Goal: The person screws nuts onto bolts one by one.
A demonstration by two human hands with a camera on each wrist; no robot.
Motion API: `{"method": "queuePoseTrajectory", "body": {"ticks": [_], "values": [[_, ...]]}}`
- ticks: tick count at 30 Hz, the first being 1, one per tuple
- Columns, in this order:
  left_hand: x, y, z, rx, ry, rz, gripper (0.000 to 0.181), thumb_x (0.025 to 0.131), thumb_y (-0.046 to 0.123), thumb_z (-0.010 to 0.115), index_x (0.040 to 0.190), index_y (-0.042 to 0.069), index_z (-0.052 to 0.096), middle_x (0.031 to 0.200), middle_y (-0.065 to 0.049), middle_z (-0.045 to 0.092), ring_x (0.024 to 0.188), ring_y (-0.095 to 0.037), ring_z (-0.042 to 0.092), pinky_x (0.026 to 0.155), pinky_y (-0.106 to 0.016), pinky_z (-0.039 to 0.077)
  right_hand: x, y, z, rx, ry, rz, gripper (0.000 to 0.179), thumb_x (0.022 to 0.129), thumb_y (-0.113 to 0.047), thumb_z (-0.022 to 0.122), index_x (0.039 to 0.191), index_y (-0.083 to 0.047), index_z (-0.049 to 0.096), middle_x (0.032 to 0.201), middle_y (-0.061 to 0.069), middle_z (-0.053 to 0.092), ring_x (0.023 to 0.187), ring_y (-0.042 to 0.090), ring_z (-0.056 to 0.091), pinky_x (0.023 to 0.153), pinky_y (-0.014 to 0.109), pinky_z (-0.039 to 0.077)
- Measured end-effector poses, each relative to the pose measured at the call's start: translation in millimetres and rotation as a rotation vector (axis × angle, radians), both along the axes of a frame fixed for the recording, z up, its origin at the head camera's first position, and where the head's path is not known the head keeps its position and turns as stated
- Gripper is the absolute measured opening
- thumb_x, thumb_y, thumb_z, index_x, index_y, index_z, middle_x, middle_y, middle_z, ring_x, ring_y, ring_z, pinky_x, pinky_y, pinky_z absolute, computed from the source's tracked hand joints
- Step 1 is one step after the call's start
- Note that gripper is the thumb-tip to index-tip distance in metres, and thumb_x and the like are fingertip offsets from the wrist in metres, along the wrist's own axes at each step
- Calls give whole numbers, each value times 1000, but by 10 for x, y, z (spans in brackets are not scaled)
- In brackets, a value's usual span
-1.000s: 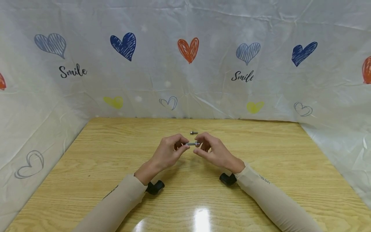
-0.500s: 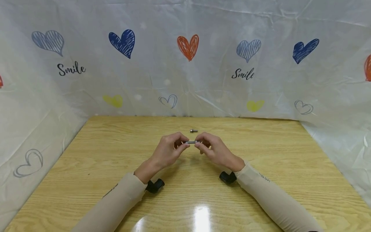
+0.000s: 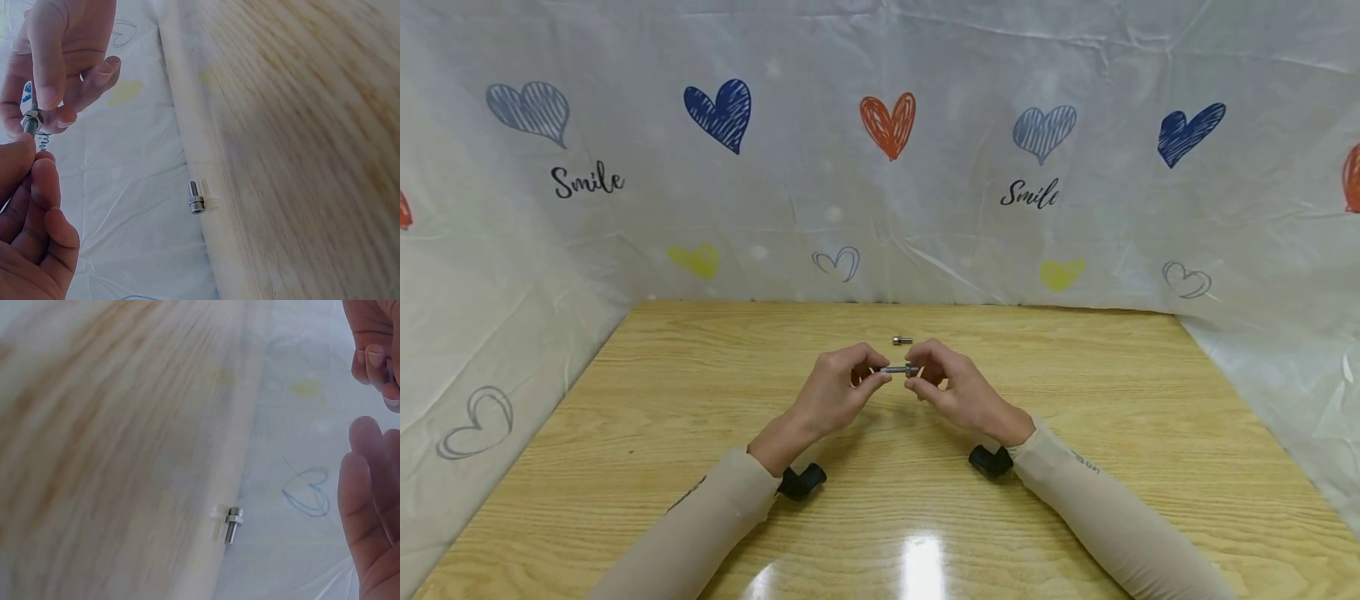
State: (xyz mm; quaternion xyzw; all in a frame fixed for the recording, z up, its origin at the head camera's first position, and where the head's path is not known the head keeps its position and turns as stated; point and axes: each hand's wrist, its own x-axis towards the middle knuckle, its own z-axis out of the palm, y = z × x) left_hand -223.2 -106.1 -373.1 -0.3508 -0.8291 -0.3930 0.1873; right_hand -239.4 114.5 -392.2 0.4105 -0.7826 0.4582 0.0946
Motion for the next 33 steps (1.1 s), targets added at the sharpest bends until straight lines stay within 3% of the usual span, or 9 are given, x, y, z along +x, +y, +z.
{"method": "queuePoseTrajectory", "body": {"ticks": [5,15,26,33], "values": [[-3,1,0,-1,7,-9,8,87,6,70,94,5,66,79,1,64,61,-6,51,55,-23,47,5,-8,8,-12,-5,15,14,96,-10,58,109,-13,55,90,-2,60,62,26,61,55,32,49],[-6,17,0,8,18,-21,9,87,5,70,94,6,65,79,1,64,59,-5,50,54,-22,46,-6,11,1,36,11,-9,10,101,-16,51,102,-11,60,78,0,56,63,24,60,55,28,47],[-8,4,-5,1,1,-9,8,87,6,70,95,6,66,80,1,64,60,-6,50,55,-23,46,7,0,6,26,22,-11,24,94,-16,64,114,-12,53,97,-4,59,67,6,59,58,26,49],[-2,6,-8,-3,4,-9,8,87,7,70,94,6,65,78,2,63,60,-6,50,54,-23,46,8,-4,-2,4,20,9,15,96,-13,59,110,-14,55,91,-1,61,64,21,62,56,27,49]]}}
